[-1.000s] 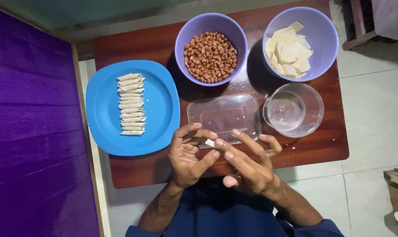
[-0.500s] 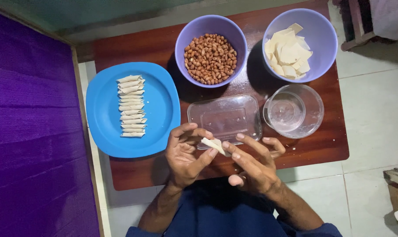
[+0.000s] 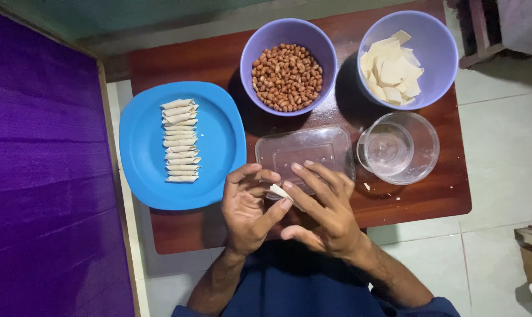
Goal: The person prepares snacks by placing peanuts on small squares of dough, moistening the edges with water by hand, and rolling them into small tubes. The finished rolls are placed on a blue plate.
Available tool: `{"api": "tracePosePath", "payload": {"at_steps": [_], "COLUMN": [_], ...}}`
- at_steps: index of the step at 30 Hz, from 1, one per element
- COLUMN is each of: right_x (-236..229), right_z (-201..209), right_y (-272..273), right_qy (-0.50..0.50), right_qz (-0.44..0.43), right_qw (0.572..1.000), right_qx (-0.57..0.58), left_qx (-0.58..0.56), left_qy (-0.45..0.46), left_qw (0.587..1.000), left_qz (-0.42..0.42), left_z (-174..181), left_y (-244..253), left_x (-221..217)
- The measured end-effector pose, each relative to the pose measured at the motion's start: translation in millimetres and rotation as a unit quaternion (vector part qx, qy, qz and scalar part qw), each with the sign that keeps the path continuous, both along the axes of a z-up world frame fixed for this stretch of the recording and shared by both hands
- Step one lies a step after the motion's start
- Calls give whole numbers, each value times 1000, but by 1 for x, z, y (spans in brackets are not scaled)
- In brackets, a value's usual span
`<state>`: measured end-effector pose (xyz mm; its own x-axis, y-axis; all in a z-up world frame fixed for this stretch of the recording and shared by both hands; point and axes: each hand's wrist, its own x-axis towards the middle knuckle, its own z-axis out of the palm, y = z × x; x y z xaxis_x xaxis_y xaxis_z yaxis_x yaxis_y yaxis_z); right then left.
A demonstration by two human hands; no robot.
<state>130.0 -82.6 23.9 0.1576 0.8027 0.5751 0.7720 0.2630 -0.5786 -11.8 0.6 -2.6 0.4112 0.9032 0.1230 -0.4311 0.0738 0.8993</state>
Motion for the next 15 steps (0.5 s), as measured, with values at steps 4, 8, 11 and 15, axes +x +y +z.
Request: {"api": "tracePosePath", "payload": {"at_steps": [4, 8, 11, 15], "right_x": [-4, -8, -9, -6], "right_z": [-6, -11, -2, 13], "right_y": [1, 5, 9, 15], "right_qy": [-55, -98, -99, -45], "right_qz": [-36, -80, -97, -86], "right_qw": [998, 990, 987, 989], "right_qx": [10, 59, 83, 108], "left_qx": [-16, -38, -55, -65], "left_qy": [22, 18, 8, 6], "left_qw": [1000, 999, 998, 998], "left_qz": [9, 14, 2, -19], "left_z": [-2, 3, 2, -6], "left_y": [-2, -1, -1, -4], "left_x": [-5, -6, -6, -8]}}
